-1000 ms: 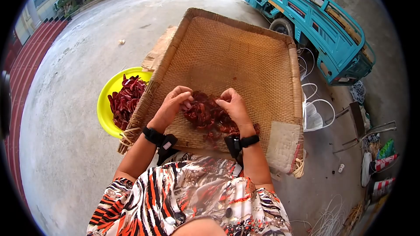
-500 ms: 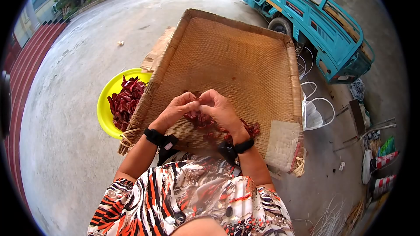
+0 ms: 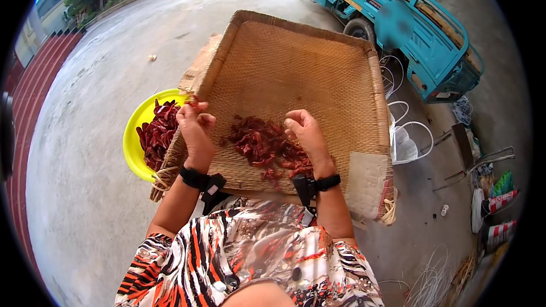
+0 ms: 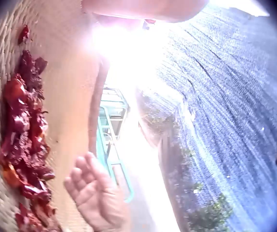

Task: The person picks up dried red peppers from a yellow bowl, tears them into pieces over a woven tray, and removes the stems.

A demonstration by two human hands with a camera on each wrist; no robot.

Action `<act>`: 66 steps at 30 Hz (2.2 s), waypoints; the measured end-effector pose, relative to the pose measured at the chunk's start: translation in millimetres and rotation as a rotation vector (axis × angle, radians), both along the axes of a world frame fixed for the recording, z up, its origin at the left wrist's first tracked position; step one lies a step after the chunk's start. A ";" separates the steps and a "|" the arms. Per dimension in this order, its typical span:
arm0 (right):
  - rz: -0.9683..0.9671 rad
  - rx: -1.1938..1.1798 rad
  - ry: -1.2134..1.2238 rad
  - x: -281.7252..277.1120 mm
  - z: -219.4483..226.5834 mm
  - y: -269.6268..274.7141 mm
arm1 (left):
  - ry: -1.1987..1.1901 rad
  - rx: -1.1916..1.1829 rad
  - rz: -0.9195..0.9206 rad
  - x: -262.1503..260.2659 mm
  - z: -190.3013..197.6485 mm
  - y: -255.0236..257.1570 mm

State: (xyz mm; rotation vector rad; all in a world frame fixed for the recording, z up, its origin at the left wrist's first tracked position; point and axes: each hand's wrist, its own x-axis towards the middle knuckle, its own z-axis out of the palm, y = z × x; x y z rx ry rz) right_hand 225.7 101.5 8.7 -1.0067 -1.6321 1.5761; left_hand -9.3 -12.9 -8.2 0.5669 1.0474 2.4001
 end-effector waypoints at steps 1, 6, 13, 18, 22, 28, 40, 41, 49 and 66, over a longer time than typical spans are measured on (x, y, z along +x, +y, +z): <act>0.052 0.037 -0.055 1.2 -7.9 3.2 | -0.129 0.050 -0.040 1.2 12.7 -6.7; 0.277 0.450 -0.388 1.2 -24.5 -3.0 | -0.185 0.108 -0.079 1.2 13.8 -6.1; 0.286 0.720 -0.432 2.7 -25.4 -6.1 | -0.022 -0.083 -0.033 -4.4 -2.8 -1.2; 0.166 0.591 -0.373 -7.7 4.1 -18.7 | 0.260 -0.307 -0.522 9.3 -3.5 -0.3; 0.192 0.412 -0.183 -17.6 17.7 -29.8 | 0.497 -0.396 -0.715 28.3 4.2 -4.5; 0.244 0.350 0.014 -35.0 -2.0 -35.3 | 0.611 -0.464 -0.852 22.9 -2.8 -3.1; 0.219 0.272 0.091 -36.6 -7.3 -34.3 | 0.520 -0.433 -0.868 20.2 -8.3 -3.1; 0.228 0.238 0.105 -37.3 -8.5 -34.2 | 0.515 -0.434 -0.867 20.6 -5.3 -3.8; 0.254 0.075 0.201 -35.2 -10.9 -28.8 | 0.436 -0.389 -0.869 20.8 -4.5 -3.2; 0.259 -0.182 0.244 -25.7 0.8 -28.6 | 0.352 -0.395 -0.898 19.1 -1.4 -3.8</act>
